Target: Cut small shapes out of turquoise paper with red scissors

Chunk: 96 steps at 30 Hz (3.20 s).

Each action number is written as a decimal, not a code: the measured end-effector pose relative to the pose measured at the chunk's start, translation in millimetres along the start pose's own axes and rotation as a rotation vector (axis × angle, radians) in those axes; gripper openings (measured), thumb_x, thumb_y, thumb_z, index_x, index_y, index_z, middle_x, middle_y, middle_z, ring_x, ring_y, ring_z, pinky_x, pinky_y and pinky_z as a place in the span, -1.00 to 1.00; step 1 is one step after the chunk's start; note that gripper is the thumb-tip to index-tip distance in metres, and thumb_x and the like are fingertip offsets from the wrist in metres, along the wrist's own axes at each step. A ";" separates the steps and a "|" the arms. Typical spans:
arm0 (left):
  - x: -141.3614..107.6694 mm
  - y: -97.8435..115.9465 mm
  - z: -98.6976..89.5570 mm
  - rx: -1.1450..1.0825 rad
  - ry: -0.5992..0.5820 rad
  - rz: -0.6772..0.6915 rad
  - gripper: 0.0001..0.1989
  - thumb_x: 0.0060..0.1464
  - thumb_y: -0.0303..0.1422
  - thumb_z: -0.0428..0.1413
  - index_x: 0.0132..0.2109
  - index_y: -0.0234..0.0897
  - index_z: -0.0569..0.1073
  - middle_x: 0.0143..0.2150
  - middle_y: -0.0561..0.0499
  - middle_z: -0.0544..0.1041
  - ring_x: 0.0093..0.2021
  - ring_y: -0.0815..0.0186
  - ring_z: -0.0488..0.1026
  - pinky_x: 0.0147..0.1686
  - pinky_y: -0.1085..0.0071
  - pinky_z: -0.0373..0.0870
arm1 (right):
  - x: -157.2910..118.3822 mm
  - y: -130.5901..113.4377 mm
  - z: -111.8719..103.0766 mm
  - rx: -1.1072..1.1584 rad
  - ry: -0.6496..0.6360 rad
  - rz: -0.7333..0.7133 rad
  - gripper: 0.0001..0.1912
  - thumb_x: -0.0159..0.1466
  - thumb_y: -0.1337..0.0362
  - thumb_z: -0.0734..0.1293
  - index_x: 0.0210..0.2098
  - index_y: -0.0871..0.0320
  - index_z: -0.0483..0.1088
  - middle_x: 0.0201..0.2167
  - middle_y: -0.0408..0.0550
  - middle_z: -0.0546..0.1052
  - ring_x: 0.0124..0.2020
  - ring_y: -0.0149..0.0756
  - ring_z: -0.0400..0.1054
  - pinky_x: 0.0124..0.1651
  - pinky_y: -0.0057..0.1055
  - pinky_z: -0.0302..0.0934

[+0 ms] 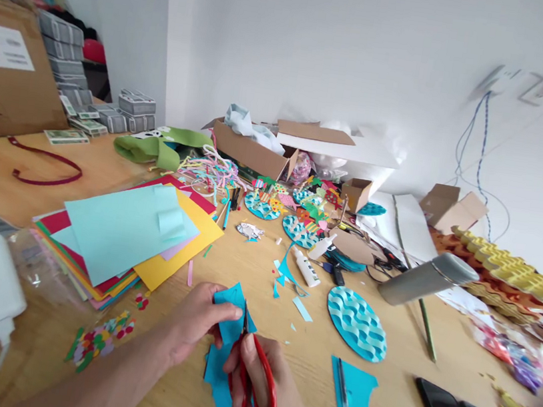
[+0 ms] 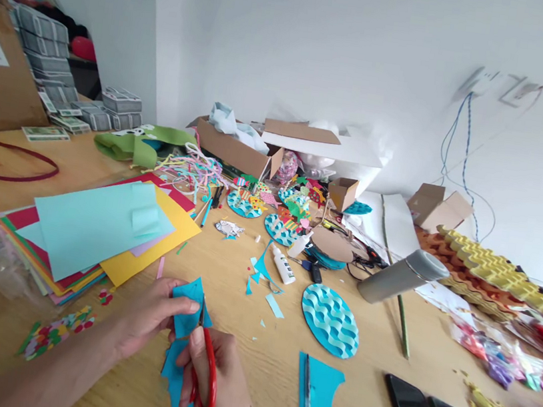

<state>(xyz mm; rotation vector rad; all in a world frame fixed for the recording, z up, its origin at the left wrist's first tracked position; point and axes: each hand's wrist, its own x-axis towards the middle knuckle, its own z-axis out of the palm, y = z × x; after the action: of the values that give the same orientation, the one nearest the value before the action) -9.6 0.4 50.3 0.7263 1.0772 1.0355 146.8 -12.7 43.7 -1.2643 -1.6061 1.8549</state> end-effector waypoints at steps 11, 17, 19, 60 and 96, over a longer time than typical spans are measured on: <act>1.5 -3.3 -0.8 0.092 0.034 0.025 -0.80 -0.21 -0.27 0.16 -0.58 -0.29 0.34 -0.67 0.11 0.37 -0.63 0.41 0.28 -0.65 0.50 0.19 | 2.4 2.8 -0.5 -0.047 0.018 -0.012 -0.29 0.15 -0.36 0.09 -0.45 0.22 0.32 -0.78 -0.20 0.30 -0.78 -0.53 0.07 -0.69 -0.58 -0.04; 1.4 -1.8 -1.1 0.076 0.014 0.024 -0.80 -0.21 -0.28 0.17 -0.57 -0.29 0.35 -0.67 0.11 0.37 -0.63 0.41 0.27 -0.65 0.50 0.20 | 0.3 -0.7 0.7 -0.029 0.028 0.014 -0.29 0.13 -0.38 0.10 -0.48 0.21 0.31 -0.79 -0.19 0.30 -0.79 -0.55 0.05 -0.70 -0.59 -0.04; 0.8 -1.4 -1.1 0.037 0.002 0.009 -0.79 -0.23 -0.27 0.18 -0.57 -0.29 0.34 -0.67 0.11 0.36 -0.63 0.42 0.26 -0.65 0.51 0.19 | -0.9 -0.8 0.8 -0.026 0.029 0.025 -0.29 0.13 -0.38 0.10 -0.49 0.21 0.31 -0.79 -0.19 0.30 -0.80 -0.55 0.05 -0.71 -0.60 -0.05; -0.1 -1.0 -0.6 0.072 0.027 -0.005 -0.79 -0.24 -0.26 0.18 -0.56 -0.30 0.36 -0.66 0.10 0.37 -0.63 0.41 0.27 -0.64 0.50 0.18 | 0.4 1.5 -4.7 0.028 -0.024 0.007 -0.31 0.18 -0.34 0.09 -0.46 0.22 0.33 -0.79 -0.20 0.31 -0.79 -0.52 0.08 -0.72 -0.59 -0.06; -1.0 -0.8 1.9 0.128 0.020 0.004 -0.80 -0.24 -0.29 0.15 -0.61 -0.26 0.30 -0.70 0.16 0.27 -0.66 0.44 0.21 -0.67 0.52 0.14 | 4.5 2.1 -7.1 -0.018 -0.005 0.032 -0.30 0.11 -0.38 0.13 -0.51 0.19 0.32 -0.83 -0.21 0.30 -0.83 -0.53 0.03 -0.73 -0.55 -0.07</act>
<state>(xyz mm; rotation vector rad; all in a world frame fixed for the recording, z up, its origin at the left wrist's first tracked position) -7.7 -0.8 50.6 0.8231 1.1676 0.9856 150.8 -5.7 40.4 -1.3014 -1.6181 1.8683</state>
